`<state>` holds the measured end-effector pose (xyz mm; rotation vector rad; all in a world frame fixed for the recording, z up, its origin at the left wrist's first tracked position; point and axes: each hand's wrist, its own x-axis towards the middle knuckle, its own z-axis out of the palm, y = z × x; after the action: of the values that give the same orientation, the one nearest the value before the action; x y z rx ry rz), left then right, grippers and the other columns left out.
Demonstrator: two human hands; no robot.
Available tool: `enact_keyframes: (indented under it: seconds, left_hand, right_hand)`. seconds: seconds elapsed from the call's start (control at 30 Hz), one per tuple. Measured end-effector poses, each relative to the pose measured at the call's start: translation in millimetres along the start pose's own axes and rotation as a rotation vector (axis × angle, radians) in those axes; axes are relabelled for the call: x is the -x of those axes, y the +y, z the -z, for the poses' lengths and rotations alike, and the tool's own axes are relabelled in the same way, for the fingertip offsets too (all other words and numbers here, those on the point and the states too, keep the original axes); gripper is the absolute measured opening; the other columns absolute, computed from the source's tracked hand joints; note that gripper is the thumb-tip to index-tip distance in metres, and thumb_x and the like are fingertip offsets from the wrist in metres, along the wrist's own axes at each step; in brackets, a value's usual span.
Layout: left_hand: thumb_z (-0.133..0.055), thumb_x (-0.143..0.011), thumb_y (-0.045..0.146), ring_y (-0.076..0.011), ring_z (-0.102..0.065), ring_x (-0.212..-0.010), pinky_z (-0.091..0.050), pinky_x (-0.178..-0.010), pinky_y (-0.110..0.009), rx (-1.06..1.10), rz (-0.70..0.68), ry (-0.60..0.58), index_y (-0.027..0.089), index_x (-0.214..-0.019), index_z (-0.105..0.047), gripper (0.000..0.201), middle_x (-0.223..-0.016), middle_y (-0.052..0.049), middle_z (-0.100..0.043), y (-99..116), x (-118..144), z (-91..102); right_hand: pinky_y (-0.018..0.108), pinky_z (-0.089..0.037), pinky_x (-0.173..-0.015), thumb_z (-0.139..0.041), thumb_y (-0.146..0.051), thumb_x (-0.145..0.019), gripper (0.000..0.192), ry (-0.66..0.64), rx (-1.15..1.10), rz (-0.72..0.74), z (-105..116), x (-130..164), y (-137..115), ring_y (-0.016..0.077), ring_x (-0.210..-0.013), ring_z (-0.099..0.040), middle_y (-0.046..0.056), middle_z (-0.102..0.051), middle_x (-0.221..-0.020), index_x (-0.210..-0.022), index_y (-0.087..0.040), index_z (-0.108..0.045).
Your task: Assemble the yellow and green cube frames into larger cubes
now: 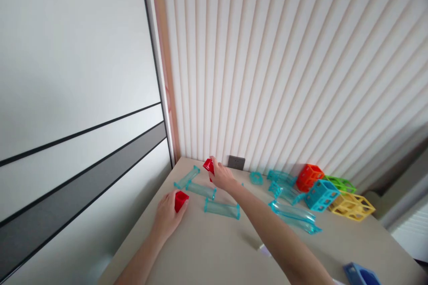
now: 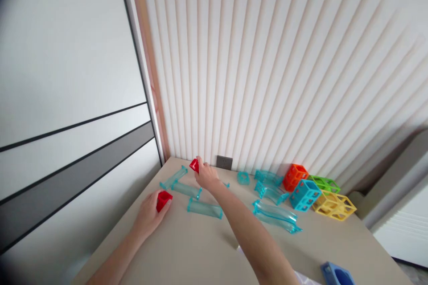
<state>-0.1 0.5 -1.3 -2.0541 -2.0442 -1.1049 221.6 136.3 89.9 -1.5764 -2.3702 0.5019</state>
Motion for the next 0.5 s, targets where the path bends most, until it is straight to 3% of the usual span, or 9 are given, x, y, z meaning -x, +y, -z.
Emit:
enact_keyframes:
  seconds: [0.13,0.33,0.5]
  left_hand:
    - [-0.053,-0.094,0.051,-0.0308,-0.069,-0.102,-0.056,-0.091,-0.048,0.006,0.012,0.011,0.015,-0.116,-0.060,0.042,-0.108,-0.014,-0.073,-3.6,0.3,-3.4]
    - [-0.054,-0.093,0.050,-0.0303,-0.069,-0.102,-0.056,-0.091,-0.049,0.034,0.021,-0.001,0.016,-0.116,-0.060,0.042,-0.108,-0.014,-0.073,-4.0,1.2,-3.6]
    - [-0.053,-0.093,0.051,-0.0309,-0.069,-0.102,-0.055,-0.092,-0.050,0.043,0.032,-0.020,0.015,-0.116,-0.059,0.042,-0.108,-0.014,-0.073,-3.0,1.7,-2.1]
  right_hand:
    - [0.040,-0.046,-0.088,-0.043,-0.028,-0.099,0.060,-0.071,0.077,0.030,5.5,-11.4,-4.4,0.0329,-0.109,-0.069,0.016,-0.071,-0.119,-0.157,-0.029,-0.026]
    - [0.046,-0.047,-0.088,-0.048,-0.030,-0.098,0.068,-0.114,0.066,0.025,6.7,-19.0,-7.1,0.0373,-0.109,-0.068,0.020,-0.073,-0.115,-0.160,-0.025,-0.023]
    - [0.050,-0.046,-0.099,-0.056,-0.035,-0.099,0.055,-0.092,-0.076,-0.041,7.5,-23.5,-2.6,0.0339,-0.116,-0.064,0.017,-0.070,-0.121,-0.151,-0.025,-0.043]
